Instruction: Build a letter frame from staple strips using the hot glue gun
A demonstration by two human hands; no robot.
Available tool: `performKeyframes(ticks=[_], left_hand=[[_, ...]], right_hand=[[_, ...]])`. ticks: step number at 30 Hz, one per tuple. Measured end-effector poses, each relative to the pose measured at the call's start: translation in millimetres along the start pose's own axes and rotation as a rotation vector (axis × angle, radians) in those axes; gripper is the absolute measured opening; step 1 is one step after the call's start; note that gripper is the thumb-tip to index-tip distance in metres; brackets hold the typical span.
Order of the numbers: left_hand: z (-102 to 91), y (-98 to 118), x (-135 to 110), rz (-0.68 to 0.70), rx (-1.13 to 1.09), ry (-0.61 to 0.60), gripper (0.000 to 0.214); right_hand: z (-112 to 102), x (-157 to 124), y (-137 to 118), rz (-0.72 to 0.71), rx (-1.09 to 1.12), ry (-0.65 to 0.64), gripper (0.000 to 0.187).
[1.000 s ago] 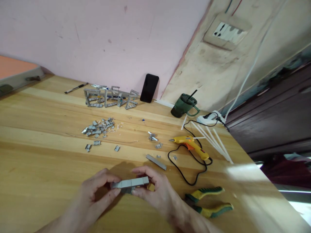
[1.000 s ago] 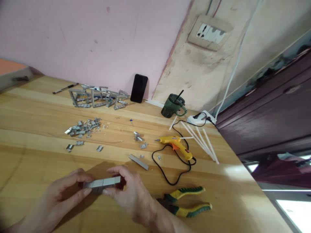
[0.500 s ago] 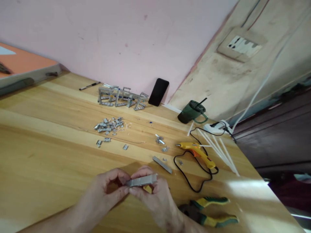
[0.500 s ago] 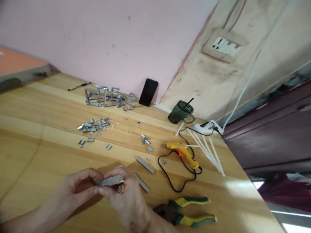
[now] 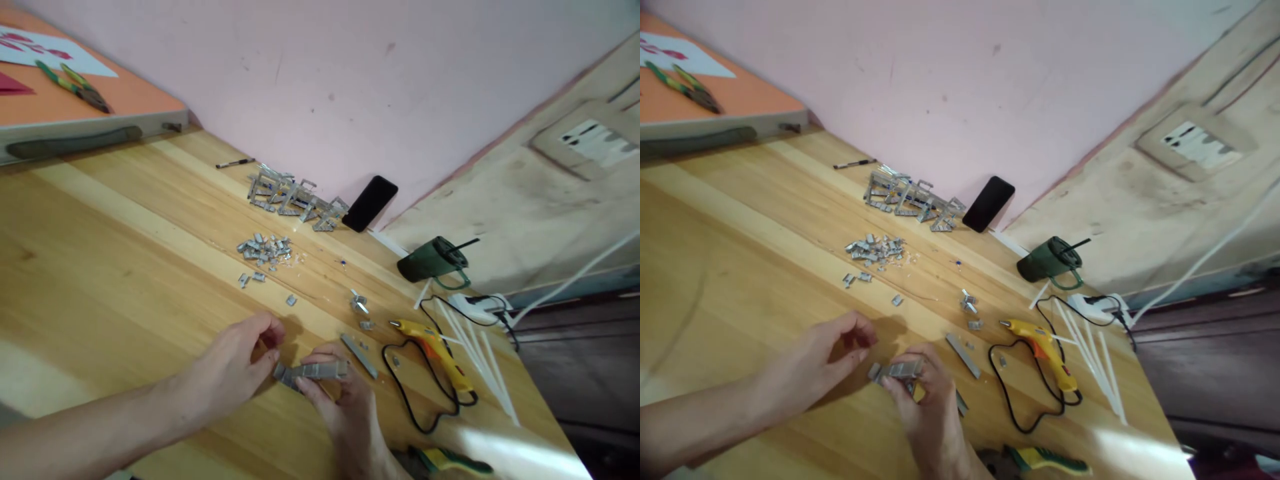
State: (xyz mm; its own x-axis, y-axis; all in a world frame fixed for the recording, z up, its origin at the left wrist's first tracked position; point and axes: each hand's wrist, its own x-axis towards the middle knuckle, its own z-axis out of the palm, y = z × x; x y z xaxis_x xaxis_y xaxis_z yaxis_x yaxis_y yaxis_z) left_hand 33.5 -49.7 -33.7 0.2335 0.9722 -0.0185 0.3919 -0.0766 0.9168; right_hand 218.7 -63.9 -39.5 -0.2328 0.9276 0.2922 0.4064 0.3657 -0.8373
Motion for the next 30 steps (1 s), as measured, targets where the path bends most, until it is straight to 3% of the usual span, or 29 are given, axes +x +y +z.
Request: performKeyframes(ticks=[10, 21, 30], left_hand=[[-3.4, 0, -1, 0.006, 0.064, 0.066, 0.014], [-4.4, -2, 0, 0.019, 0.043, 0.042, 0.013], [-2.9, -2, 1, -0.017, 0.038, 0.023, 0.014]], right_hand=[[14, -3, 6, 0.042, -0.086, -0.042, 0.007], [15, -5, 9, -0.132, -0.300, -0.077, 0.010], [16, -6, 13, -0.153, -0.384, -0.075, 0.008]])
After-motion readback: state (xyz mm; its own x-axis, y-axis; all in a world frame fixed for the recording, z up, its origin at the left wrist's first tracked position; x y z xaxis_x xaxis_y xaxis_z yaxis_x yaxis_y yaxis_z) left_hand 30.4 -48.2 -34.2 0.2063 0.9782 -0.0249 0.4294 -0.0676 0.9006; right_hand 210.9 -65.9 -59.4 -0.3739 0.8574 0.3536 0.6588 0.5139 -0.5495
